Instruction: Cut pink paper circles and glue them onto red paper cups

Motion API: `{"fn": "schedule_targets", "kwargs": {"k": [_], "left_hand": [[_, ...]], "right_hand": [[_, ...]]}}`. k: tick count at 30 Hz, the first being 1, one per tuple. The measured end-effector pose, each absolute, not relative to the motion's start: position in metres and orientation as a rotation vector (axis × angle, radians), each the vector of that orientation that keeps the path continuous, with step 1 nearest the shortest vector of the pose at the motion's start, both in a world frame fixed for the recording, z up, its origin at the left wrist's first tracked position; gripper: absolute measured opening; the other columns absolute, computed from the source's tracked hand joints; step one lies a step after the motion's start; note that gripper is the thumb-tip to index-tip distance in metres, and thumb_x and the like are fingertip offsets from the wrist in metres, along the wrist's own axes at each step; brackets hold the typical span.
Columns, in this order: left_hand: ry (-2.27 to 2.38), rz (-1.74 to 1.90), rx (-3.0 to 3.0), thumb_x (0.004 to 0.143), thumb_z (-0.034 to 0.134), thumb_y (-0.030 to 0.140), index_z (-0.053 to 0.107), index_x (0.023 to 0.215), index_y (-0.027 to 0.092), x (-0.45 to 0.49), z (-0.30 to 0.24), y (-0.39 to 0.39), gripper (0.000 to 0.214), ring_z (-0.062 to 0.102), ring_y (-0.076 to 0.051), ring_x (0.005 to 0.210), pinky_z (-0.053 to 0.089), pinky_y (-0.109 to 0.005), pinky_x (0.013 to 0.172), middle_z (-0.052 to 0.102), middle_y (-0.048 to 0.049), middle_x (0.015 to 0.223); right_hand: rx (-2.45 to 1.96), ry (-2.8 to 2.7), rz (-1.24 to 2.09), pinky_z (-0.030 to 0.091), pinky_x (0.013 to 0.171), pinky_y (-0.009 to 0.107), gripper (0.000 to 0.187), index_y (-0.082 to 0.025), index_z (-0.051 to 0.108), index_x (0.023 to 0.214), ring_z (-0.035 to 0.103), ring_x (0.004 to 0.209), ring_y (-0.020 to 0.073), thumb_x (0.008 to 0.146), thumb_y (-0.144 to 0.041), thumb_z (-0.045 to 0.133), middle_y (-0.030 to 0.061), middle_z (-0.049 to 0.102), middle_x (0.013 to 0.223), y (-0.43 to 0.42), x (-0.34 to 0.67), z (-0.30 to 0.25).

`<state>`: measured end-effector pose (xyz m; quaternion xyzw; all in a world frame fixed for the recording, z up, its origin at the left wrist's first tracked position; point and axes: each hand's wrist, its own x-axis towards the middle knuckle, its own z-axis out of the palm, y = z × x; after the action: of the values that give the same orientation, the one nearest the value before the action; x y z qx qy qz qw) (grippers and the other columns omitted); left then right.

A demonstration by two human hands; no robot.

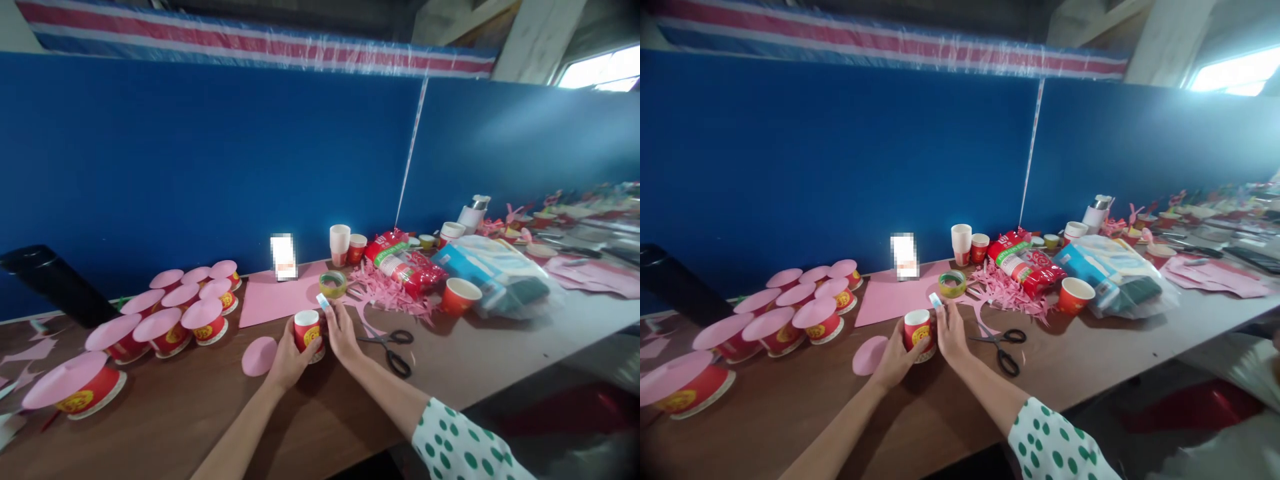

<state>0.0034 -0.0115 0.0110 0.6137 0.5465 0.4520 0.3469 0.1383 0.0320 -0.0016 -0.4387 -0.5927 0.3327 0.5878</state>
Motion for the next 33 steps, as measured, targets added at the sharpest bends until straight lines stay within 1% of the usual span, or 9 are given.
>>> {"fn": "schedule_targets", "kwargs": {"k": [3, 5, 8, 11, 14, 18, 27, 31, 33], "left_hand": [[1.507, 1.230, 1.609, 0.068, 0.064, 0.042, 0.041, 0.121, 0.013, 0.011, 0.006, -0.010, 0.065, 0.051, -0.027, 0.110, 0.038, -0.042, 0.094, 0.053, -0.0144, 0.119], [1.485, 1.261, 1.577, 0.068, 0.064, 0.041, 0.039, 0.123, 0.014, 0.012, 0.003, -0.012, 0.067, 0.051, -0.026, 0.110, 0.039, -0.041, 0.093, 0.053, -0.0141, 0.120], [1.406, 1.316, 1.507, 0.072, 0.061, 0.039, 0.035, 0.126, 0.016, 0.010, -0.002, -0.015, 0.064, 0.054, -0.024, 0.105, 0.042, -0.039, 0.090, 0.054, -0.0122, 0.117], [1.359, 1.365, 1.455, 0.077, 0.058, 0.038, 0.033, 0.127, 0.015, 0.007, -0.006, -0.018, 0.060, 0.055, -0.022, 0.103, 0.044, -0.038, 0.089, 0.054, -0.0120, 0.116], [1.316, 1.366, 1.435, 0.079, 0.056, 0.037, 0.032, 0.128, 0.015, 0.007, -0.007, -0.018, 0.059, 0.055, -0.021, 0.103, 0.044, -0.037, 0.089, 0.055, -0.0118, 0.116], [1.293, 1.334, 1.449, 0.080, 0.054, 0.037, 0.033, 0.127, 0.015, 0.008, -0.005, -0.018, 0.056, 0.056, -0.021, 0.100, 0.044, -0.036, 0.088, 0.056, -0.0109, 0.112], [1.256, 1.320, 1.534, 0.082, 0.051, 0.037, 0.034, 0.126, 0.015, 0.010, 0.000, -0.021, 0.052, 0.055, -0.020, 0.099, 0.042, -0.036, 0.089, 0.057, -0.0100, 0.110], [1.274, 1.315, 1.545, 0.081, 0.051, 0.037, 0.035, 0.125, 0.015, 0.010, 0.000, -0.021, 0.052, 0.056, -0.020, 0.097, 0.043, -0.036, 0.087, 0.058, -0.0104, 0.110], [1.318, 1.296, 1.547, 0.077, 0.056, 0.038, 0.036, 0.124, 0.015, 0.011, 0.001, -0.021, 0.056, 0.057, -0.021, 0.094, 0.044, -0.036, 0.085, 0.059, -0.0101, 0.108]], "right_hand": [[-1.036, -1.373, 0.713, 0.045, 0.079, 0.032, 0.024, -0.019, 0.052, 0.104, 0.057, 0.087, 0.0186, 0.086, -0.033, 0.044, 0.0061, 0.060, 0.095, 0.034, 0.143, 0.003], [-1.043, -1.352, 0.703, 0.045, 0.077, 0.031, 0.023, -0.018, 0.052, 0.100, 0.057, 0.086, 0.0184, 0.083, -0.033, 0.050, 0.0060, 0.060, 0.095, 0.037, 0.147, 0.007], [-0.996, -1.319, 0.808, 0.046, 0.064, 0.027, 0.021, -0.019, 0.053, 0.091, 0.055, 0.071, 0.0154, 0.077, -0.034, 0.058, 0.0020, 0.059, 0.080, 0.042, 0.153, 0.012], [-0.925, -1.200, 0.961, 0.042, 0.049, 0.022, 0.021, -0.019, 0.053, 0.085, 0.046, 0.054, 0.0108, 0.074, -0.036, 0.061, -0.0029, 0.051, 0.063, 0.045, 0.157, 0.013], [-0.901, -1.131, 1.019, 0.038, 0.042, 0.021, 0.023, -0.019, 0.054, 0.083, 0.041, 0.048, 0.0090, 0.075, -0.039, 0.060, -0.0043, 0.047, 0.058, 0.045, 0.157, 0.011], [-0.874, -1.152, 1.035, 0.037, 0.043, 0.020, 0.024, -0.018, 0.055, 0.081, 0.040, 0.048, 0.0082, 0.074, -0.039, 0.061, -0.0042, 0.047, 0.057, 0.041, 0.157, 0.012], [-0.892, -1.140, 1.072, 0.036, 0.043, 0.019, 0.027, -0.020, 0.050, 0.075, 0.042, 0.046, 0.0080, 0.078, -0.046, 0.055, -0.0056, 0.048, 0.056, 0.041, 0.156, 0.008], [-0.902, -1.156, 1.064, 0.036, 0.044, 0.021, 0.028, -0.020, 0.049, 0.075, 0.042, 0.046, 0.0089, 0.078, -0.048, 0.054, -0.0054, 0.047, 0.055, 0.040, 0.156, 0.011], [-0.902, -1.193, 1.036, 0.037, 0.045, 0.021, 0.028, -0.020, 0.048, 0.073, 0.042, 0.047, 0.0093, 0.079, -0.047, 0.053, -0.0050, 0.047, 0.055, 0.039, 0.156, 0.014]]}}
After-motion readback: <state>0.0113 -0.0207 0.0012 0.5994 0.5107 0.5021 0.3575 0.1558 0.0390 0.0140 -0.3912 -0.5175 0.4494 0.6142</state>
